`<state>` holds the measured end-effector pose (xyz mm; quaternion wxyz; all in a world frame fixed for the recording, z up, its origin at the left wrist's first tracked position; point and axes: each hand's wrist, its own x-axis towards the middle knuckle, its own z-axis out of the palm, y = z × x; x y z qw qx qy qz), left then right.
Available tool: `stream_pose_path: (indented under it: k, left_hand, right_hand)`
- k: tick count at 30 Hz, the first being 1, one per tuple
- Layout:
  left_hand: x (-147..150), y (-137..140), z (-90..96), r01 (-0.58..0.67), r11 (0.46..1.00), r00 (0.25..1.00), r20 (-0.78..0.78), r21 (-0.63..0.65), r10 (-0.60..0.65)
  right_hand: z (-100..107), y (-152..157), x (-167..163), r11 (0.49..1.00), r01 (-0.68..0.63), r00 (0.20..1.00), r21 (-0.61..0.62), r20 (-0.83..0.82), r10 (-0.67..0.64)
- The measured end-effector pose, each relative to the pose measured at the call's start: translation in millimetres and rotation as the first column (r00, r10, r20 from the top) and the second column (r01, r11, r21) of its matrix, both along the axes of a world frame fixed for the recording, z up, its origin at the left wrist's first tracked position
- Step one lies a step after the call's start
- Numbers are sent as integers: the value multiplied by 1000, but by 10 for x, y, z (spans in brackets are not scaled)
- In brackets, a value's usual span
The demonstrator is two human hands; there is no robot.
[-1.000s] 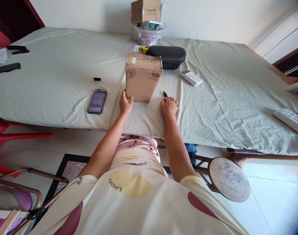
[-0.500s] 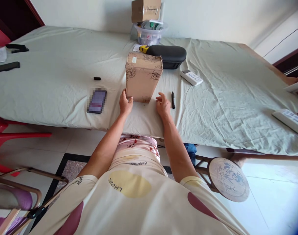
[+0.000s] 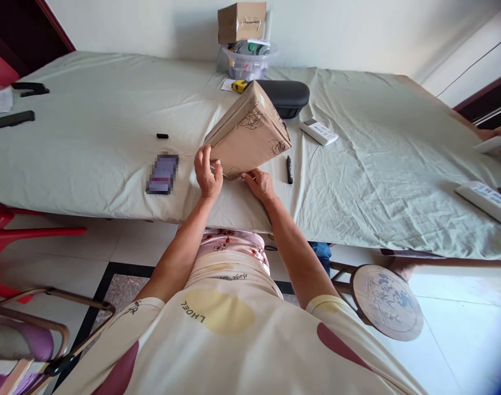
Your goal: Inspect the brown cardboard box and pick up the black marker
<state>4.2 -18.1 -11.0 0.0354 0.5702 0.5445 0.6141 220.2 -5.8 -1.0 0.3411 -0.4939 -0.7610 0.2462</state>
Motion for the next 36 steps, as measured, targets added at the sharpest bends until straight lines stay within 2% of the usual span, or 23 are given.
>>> stream_pose_path:
  k: [3, 7, 12, 15, 18, 24, 28, 33, 36]
  left_hand:
    - [-1, -63, 115, -16, 999, 1000, -24, 32, 17]
    - [17, -81, 192, -10, 998, 999, -46, 60, 13]
    - [-2, -64, 160, -58, 998, 996, -70, 41, 60]
    - [-36, -60, 145, -40, 999, 997, -63, 9, 41]
    - [-46, -60, 151, 15, 1000, 998, -59, -3, -16]
    - [14, -65, 184, 92, 996, 986, -139, 17, -88]
    - [39, -77, 199, 105, 994, 981, -168, 11, -102]
    - [6, -73, 238, 40, 999, 982, -183, 18, -36]
    - [-21, -81, 285, 53, 998, 978, -201, -25, -57]
  right_hand:
    - [3, 3, -28, 998, -53, 998, 24, 35, 52]
    - [6, 16, -46, 998, -30, 999, 48, 37, 28]
    - [5, 48, 26, 981, 190, 981, 42, -53, -188]
    - [37, 61, 95, 926, 367, 921, 91, -173, -349]
    - [95, 59, 165, 877, 462, 869, 136, -269, -416]
    - [86, 131, 307, 901, 378, 867, 214, -423, -264]
    - [-2, 222, 376, 923, 331, 861, 196, -462, -211]
    - [-81, 208, 366, 929, 325, 913, 179, -316, -259]
    - [-114, 181, 323, 945, 296, 946, 142, -181, -269]
